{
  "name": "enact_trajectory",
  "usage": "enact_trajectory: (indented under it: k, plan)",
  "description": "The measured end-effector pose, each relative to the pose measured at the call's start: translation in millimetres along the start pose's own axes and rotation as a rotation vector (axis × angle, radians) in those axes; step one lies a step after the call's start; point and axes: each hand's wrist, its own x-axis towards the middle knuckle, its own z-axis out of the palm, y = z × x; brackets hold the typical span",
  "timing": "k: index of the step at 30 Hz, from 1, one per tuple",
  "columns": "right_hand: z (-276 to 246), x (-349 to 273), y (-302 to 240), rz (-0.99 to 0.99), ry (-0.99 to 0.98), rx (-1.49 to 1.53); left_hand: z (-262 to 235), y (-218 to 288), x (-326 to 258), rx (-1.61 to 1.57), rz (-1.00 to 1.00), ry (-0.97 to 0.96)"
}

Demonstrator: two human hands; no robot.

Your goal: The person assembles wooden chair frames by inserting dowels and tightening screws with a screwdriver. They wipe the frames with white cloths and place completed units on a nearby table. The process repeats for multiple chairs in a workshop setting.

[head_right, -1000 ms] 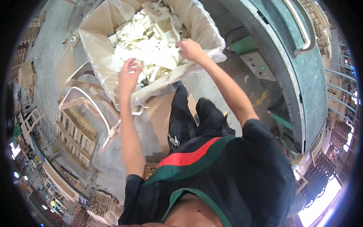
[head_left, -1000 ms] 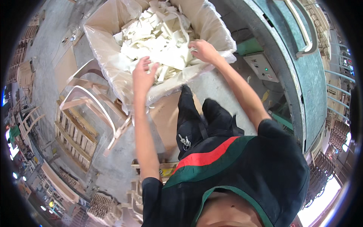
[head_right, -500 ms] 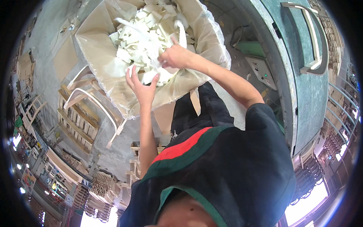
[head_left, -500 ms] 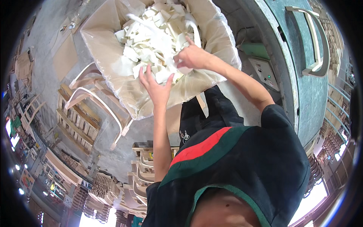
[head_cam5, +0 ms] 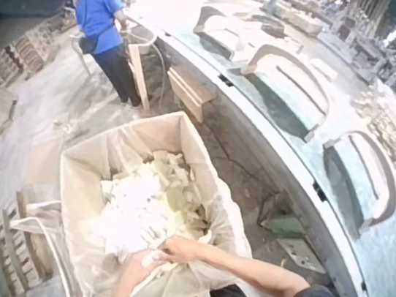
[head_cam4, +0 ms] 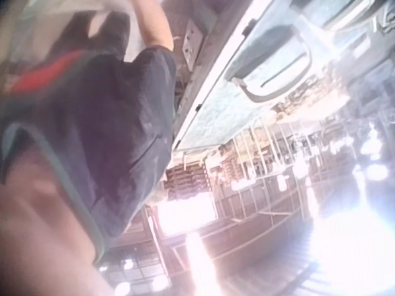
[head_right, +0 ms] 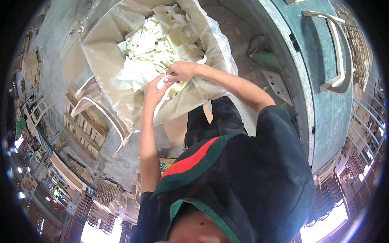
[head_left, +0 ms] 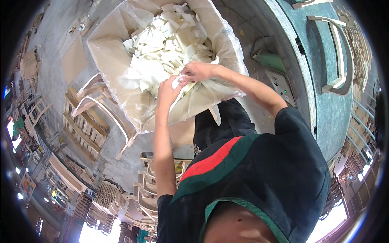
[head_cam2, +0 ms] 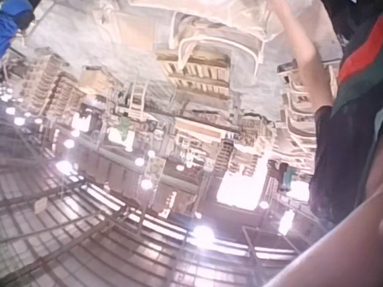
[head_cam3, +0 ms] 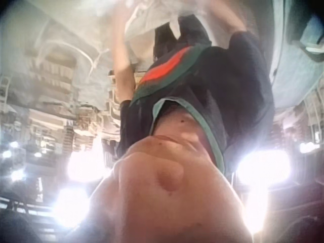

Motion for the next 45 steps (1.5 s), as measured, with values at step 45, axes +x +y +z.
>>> enact_trajectory:
  k: [45]
  plan:
    - [-6.7,107.6,201.4,1.027,0.866,-0.309,43.4,-48.5,20.6,-0.777,-0.779,0.345]
